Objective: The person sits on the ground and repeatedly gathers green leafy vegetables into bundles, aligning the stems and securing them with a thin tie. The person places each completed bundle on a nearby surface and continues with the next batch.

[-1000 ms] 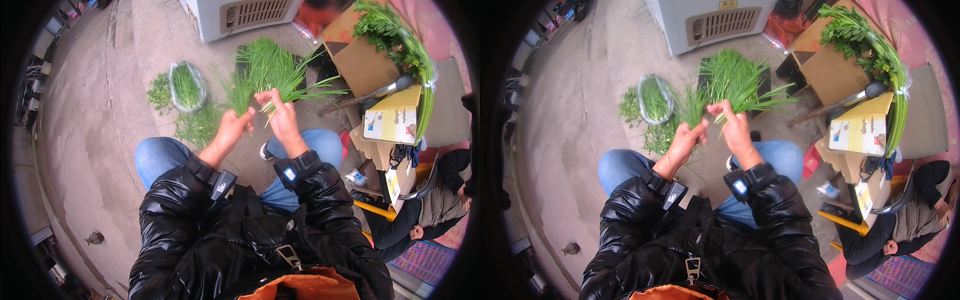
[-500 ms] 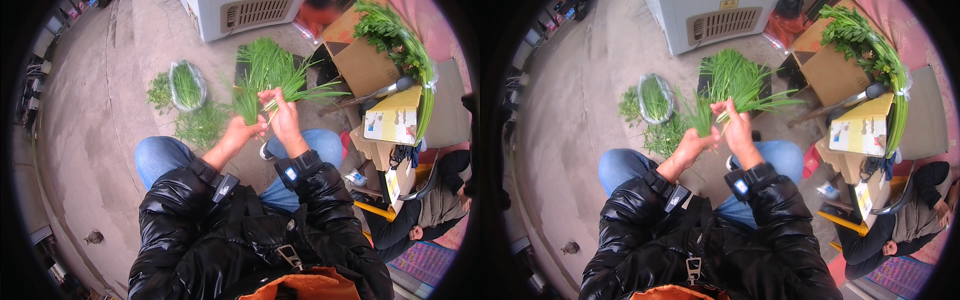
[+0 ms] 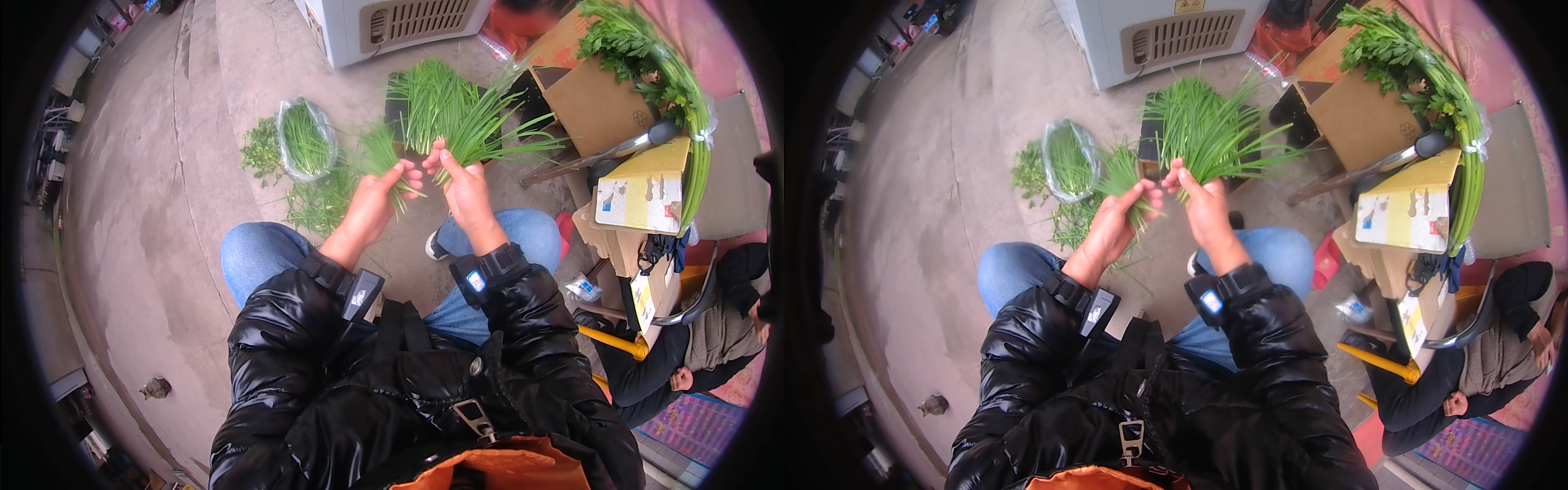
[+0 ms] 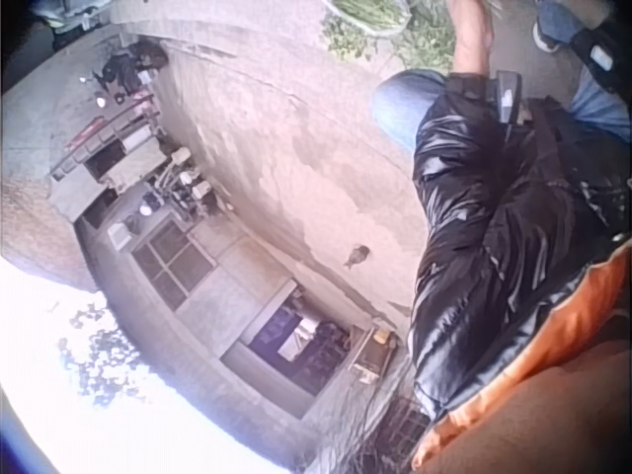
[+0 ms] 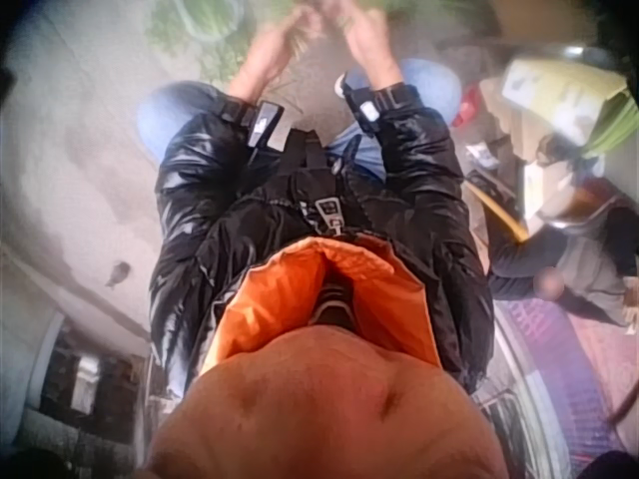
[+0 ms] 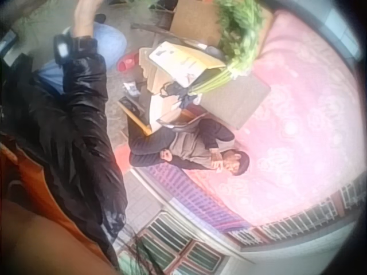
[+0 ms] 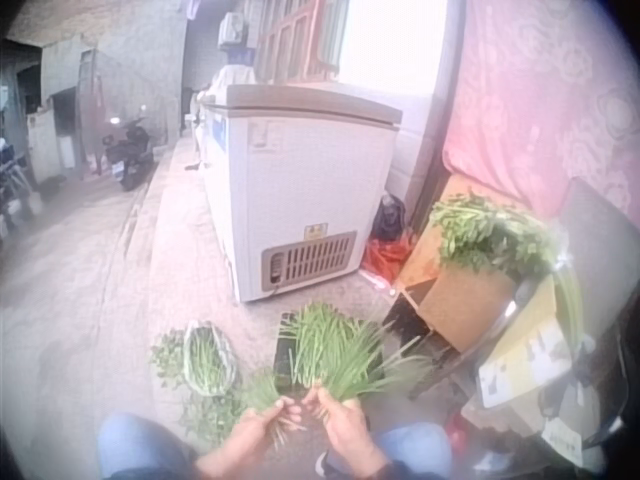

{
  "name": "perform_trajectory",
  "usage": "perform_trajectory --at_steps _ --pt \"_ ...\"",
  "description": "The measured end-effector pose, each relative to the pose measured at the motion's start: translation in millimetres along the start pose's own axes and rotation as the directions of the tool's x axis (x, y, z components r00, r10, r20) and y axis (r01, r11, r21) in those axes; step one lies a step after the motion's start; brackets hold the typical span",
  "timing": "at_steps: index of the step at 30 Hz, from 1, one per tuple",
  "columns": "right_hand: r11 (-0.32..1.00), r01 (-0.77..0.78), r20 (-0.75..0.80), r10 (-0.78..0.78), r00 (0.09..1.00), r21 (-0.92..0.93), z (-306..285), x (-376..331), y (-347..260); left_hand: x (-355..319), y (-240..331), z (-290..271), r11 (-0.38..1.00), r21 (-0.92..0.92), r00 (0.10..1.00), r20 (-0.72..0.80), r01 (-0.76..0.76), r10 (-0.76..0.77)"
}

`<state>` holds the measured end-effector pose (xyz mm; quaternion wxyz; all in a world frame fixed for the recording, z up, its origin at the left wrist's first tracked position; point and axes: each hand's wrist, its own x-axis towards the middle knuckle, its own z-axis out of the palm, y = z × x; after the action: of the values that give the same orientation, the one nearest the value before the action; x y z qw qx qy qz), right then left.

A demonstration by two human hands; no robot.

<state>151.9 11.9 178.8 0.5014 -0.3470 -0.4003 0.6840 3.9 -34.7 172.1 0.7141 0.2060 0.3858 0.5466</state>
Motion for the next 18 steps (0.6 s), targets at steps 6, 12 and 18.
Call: perform_trajectory --at_steps 6,12,18 --pt "0.922 -0.216 0.065 0.249 0.966 -0.320 -0.1 -6.1 1.9 -3.8 3.7 2.2 0.999 0.042 1.000 0.005 -0.006 0.006" --pt "0.819 -0.248 0.090 0.340 0.936 -0.517 2.3 -7.4 -1.0 -0.6 3.4 -12.5 0.962 0.268 0.992 0.103 0.042 -0.072" --pt "0.851 -0.243 0.085 0.317 0.945 -0.466 3.3 -8.6 -0.4 -1.5 5.7 -15.9 0.958 0.286 0.991 0.127 0.010 -0.049"
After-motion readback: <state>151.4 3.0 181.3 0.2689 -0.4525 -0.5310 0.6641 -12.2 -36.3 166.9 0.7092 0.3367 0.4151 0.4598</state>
